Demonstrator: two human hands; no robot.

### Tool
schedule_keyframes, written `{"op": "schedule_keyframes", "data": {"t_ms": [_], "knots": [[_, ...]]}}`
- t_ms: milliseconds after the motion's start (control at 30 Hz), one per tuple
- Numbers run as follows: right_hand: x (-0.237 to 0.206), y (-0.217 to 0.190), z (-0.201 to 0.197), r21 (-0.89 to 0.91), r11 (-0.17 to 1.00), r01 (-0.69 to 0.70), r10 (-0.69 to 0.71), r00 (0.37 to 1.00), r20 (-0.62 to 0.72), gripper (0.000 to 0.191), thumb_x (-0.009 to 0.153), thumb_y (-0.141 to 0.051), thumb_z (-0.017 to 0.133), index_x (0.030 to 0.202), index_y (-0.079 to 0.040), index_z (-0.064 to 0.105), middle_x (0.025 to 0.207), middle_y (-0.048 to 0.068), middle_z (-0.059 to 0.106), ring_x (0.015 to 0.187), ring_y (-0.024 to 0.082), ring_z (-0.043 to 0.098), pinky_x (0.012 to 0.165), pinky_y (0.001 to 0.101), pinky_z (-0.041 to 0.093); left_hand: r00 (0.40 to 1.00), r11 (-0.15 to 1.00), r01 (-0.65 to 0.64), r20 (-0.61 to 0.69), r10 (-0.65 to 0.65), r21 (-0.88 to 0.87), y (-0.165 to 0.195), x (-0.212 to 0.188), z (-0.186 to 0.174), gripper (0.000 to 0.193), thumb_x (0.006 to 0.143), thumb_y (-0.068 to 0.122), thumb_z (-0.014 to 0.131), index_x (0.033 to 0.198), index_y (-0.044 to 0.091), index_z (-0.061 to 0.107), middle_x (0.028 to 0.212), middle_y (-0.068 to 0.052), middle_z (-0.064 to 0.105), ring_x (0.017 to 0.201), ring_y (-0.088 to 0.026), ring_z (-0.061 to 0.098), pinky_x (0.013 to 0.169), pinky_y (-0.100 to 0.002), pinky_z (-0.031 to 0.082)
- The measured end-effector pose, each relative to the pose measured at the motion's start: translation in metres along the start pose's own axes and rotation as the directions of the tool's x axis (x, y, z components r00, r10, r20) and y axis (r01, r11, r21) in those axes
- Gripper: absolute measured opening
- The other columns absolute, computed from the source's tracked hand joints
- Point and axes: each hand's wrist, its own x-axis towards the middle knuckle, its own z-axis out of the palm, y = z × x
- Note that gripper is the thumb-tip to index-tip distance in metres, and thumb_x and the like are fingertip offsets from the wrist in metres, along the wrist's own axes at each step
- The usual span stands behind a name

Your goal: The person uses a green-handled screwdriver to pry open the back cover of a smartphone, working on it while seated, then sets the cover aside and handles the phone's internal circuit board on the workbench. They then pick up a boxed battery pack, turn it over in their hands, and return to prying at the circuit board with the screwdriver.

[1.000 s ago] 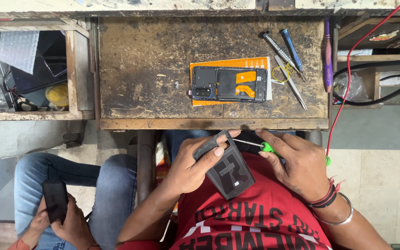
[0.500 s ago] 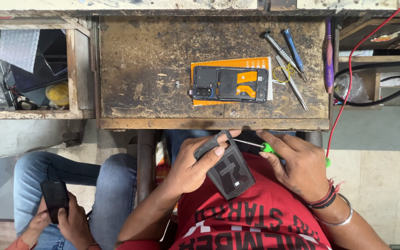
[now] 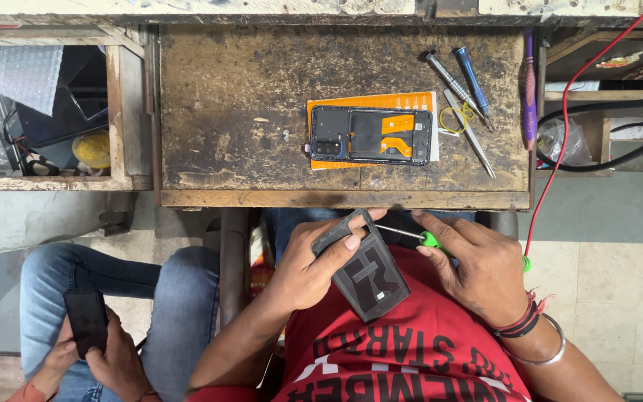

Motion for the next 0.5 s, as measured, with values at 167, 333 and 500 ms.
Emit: {"op": "schedule_keyframes", "data": {"t_ms": [167, 333, 500], "knots": [[0.0004, 0.0002, 0.0000, -0.014, 1.000, -0.006, 0.007, 1.000, 0.004, 0.046, 0.085, -0.032, 0.076, 0.129, -0.020, 0.072, 0.078, 0.005, 0.069, 0.060, 0.027, 0.063, 0.055, 0.0397, 0.049, 0.999, 0.998, -0.054, 0.004, 0.054, 0.035, -0.0010, 0.0001, -0.0003, 0.045, 0.110, 0.033, 0.052, 0.144, 0.006, 0.062, 0.082, -0.002, 0.065, 0.074, -0.007, 0.059, 0.071, -0.025, 0.050], [0.0005, -0.0004, -0.0002, -0.015, 1.000, -0.011, 0.011, 1.000, 0.001, 0.044, 0.086, -0.032, 0.076, 0.128, -0.020, 0.072, 0.075, 0.005, 0.067, 0.058, 0.027, 0.061, 0.055, 0.0401, 0.049, 0.998, 0.998, -0.055, 0.011, 0.055, 0.035, -0.0015, 0.0005, 0.0002, 0.045, 0.110, 0.033, 0.052, 0.144, 0.006, 0.062, 0.083, -0.003, 0.066, 0.074, -0.007, 0.059, 0.071, -0.025, 0.051], [0.0007, -0.0008, -0.0002, -0.012, 1.000, -0.011, 0.011, 1.000, -0.003, 0.044, 0.087, -0.031, 0.075, 0.129, -0.020, 0.072, 0.075, 0.005, 0.066, 0.058, 0.027, 0.062, 0.054, 0.0399, 0.049, 0.997, 0.994, -0.079, 0.011, 0.078, 0.072, -0.0001, 0.0007, 0.0007, 0.042, 0.110, 0.029, 0.052, 0.144, 0.007, 0.062, 0.082, -0.004, 0.064, 0.073, -0.008, 0.058, 0.070, -0.026, 0.049]]}}
